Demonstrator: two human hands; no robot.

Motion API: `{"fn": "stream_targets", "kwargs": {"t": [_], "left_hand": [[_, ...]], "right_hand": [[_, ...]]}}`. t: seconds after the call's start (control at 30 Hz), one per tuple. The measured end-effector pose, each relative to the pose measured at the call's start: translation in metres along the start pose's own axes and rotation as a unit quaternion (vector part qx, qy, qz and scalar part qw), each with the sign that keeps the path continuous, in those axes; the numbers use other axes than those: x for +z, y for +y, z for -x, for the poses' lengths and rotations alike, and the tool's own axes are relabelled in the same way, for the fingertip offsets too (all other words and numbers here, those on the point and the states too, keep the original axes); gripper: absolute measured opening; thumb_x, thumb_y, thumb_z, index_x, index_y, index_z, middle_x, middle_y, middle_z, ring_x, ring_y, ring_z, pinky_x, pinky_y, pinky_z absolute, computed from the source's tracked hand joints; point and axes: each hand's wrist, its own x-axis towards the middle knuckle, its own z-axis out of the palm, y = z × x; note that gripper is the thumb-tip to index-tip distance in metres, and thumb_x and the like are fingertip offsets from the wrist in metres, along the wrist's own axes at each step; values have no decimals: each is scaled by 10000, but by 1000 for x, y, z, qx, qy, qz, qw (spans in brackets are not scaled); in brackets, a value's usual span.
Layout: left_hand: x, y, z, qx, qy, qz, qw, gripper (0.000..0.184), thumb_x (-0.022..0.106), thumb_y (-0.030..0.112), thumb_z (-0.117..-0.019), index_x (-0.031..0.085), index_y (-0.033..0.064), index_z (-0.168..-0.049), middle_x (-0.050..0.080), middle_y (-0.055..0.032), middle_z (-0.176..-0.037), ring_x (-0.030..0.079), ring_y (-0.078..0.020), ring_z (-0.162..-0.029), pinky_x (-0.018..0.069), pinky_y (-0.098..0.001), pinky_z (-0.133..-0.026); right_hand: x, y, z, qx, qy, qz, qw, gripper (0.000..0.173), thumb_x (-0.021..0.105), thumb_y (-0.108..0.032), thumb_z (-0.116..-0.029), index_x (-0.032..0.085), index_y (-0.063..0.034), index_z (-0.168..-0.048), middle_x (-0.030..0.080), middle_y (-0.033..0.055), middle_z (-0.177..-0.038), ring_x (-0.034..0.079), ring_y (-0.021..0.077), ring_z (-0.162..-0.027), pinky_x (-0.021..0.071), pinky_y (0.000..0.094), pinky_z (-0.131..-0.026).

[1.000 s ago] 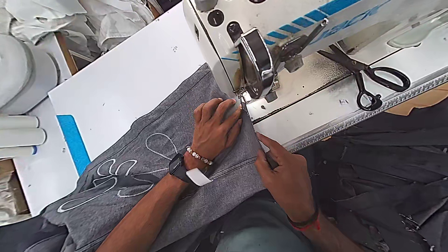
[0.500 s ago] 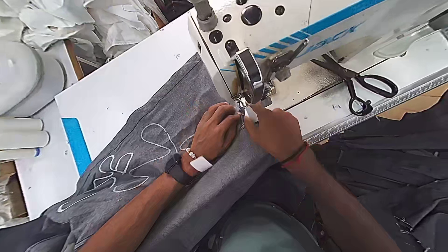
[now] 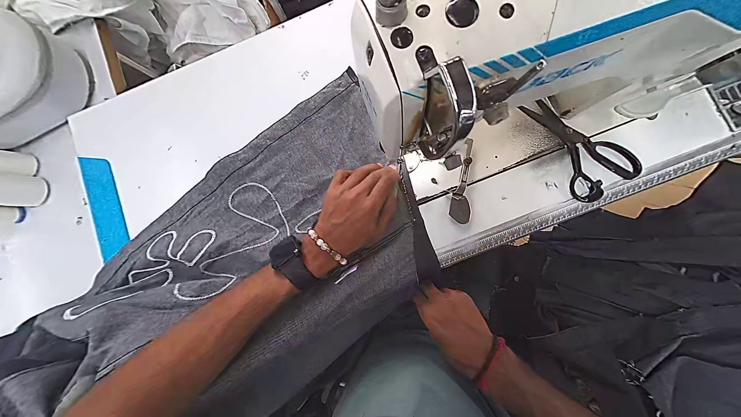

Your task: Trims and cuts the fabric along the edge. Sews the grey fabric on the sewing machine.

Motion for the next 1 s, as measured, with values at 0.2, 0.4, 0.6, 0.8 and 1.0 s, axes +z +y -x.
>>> {"fn": "stream_targets", "kwargs": {"t": [0.2, 0.4, 0.6, 0.8, 1.0], "left_hand": [[1, -22, -6, 60, 4, -20, 998, 341, 534, 308, -1042, 718, 192, -1305, 661, -29, -1378, 611, -251, -1231, 460, -457, -993], [8, -19, -3, 38, 24, -8, 999, 342, 532, 302, -1044, 712, 181, -1309, 657, -16, -1387, 600, -246, -1246, 442, -459, -1019], [7, -19, -3, 32, 20, -14, 999, 345, 526, 313, -1043, 708, 202, -1315, 658, -33, -1359, 582, -271, -1246, 426, -478, -1014], [11, -17, -4, 14, 10, -34, 999, 390, 479, 358, -1048, 672, 267, -1375, 621, -24, -1396, 544, -283, -1259, 385, -487, -1030], [9, -13, 0, 9, 29, -20, 999, 352, 515, 325, -1048, 695, 206, -1325, 644, -31, -1380, 558, -275, -1280, 397, -489, -1050]], "right_hand": [[-45, 12, -20, -12, -256, -188, 948, 272, 574, -318, -1005, 714, -91, -1058, 717, 159, -919, 709, 362, -885, 553, 583, -718], [-80, 32, -84, 173, 309, -169, 920, 251, 542, -227, -1053, 734, -102, -1155, 704, 56, -943, 678, 182, -730, 566, 375, -602], [-80, 28, -114, 262, 265, -151, 916, 240, 630, -390, -1004, 749, -216, -1118, 712, -22, -814, 655, 181, -638, 504, 439, -534], [-74, 33, -115, 218, 310, -122, 917, 269, 604, -227, -966, 761, -190, -1180, 678, 2, -736, 614, 185, -575, 461, 414, -477], [-68, 36, -109, 101, 297, 20, 949, 335, 582, -175, -989, 721, -82, -1280, 629, 76, -800, 628, 229, -650, 482, 356, -494]]}}
